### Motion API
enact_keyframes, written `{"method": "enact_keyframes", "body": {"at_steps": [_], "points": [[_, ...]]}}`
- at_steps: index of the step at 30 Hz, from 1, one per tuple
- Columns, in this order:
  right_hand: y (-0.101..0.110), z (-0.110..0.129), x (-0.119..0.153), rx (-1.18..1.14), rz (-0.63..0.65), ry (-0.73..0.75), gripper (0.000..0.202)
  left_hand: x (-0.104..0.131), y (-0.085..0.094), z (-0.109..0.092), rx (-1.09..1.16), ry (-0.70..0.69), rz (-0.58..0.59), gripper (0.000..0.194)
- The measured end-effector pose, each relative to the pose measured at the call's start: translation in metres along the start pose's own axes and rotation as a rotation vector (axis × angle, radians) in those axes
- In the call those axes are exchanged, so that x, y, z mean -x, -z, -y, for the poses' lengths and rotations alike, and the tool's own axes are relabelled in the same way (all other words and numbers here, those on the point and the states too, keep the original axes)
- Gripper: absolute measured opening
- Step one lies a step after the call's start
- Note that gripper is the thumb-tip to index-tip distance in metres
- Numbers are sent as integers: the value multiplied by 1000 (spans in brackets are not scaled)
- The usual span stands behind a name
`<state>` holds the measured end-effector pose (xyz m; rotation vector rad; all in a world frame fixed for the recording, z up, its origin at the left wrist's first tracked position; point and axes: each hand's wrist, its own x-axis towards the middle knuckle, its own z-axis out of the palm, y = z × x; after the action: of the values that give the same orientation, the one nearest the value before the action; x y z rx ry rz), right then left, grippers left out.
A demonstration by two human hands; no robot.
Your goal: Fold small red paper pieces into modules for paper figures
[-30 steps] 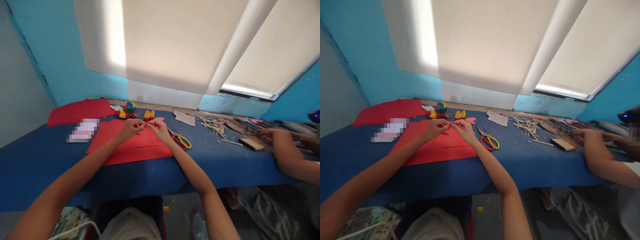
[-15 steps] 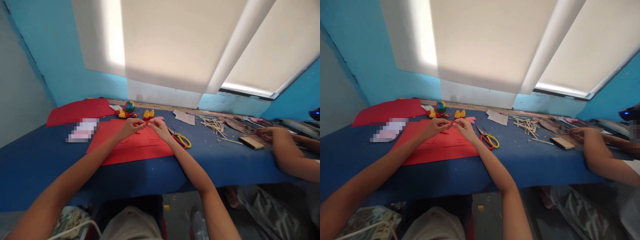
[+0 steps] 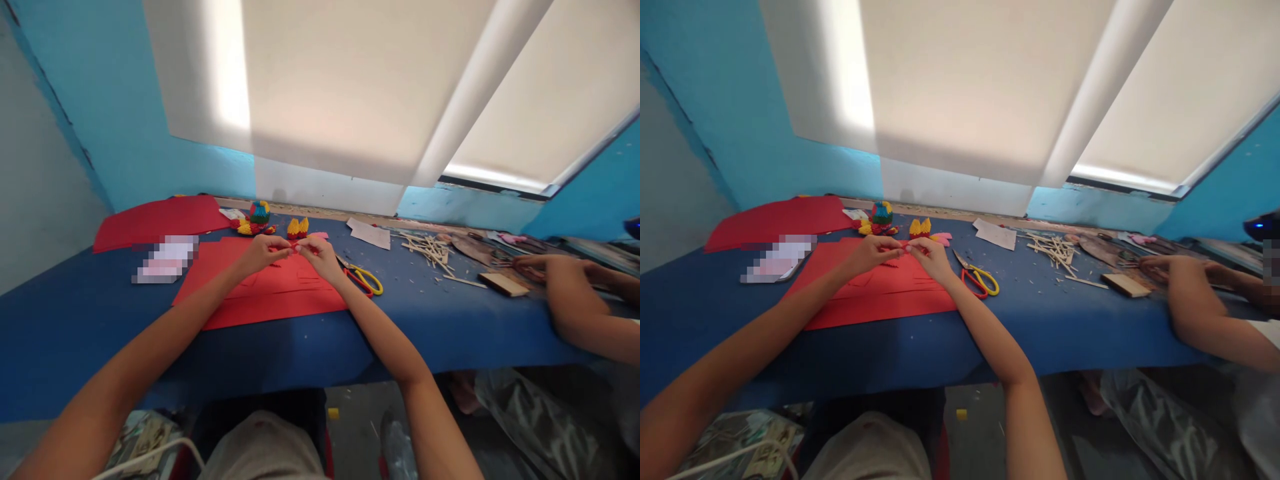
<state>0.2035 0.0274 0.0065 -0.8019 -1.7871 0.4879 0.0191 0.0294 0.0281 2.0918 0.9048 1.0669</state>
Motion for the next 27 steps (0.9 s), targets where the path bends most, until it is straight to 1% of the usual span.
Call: {"method": "enact_keyframes", "body": {"at_steps": [7,11,13,17,18,20,22,25,27], "points": [[-2,-1,-1,-187,18,-115,26,0,2,1,61,-40,63,25],[-2,1,1,-170,93,-82,26,1,2,-1,40,-50,92,19],[-3,1,1,-162,111,-77,28,1,2,-2,21,-59,86,18],[-3,-2,1,-183,70,-91,27,1,0,-1,21,-58,22,22],[-3,-3,0,-185,65,-85,26,1,0,-1,26,-58,23,23],[-1,-3,0,-158,59,-59,23,1,0,1,39,-54,65,25],[0,-1,0,-81,58,-26,20,0,1,2,43,-52,113,27],[3,4,0,32,85,13,16,0,5,2,34,-59,132,32],[4,6,0,48,102,41,13,0,9,1,55,-37,155,34]]}}
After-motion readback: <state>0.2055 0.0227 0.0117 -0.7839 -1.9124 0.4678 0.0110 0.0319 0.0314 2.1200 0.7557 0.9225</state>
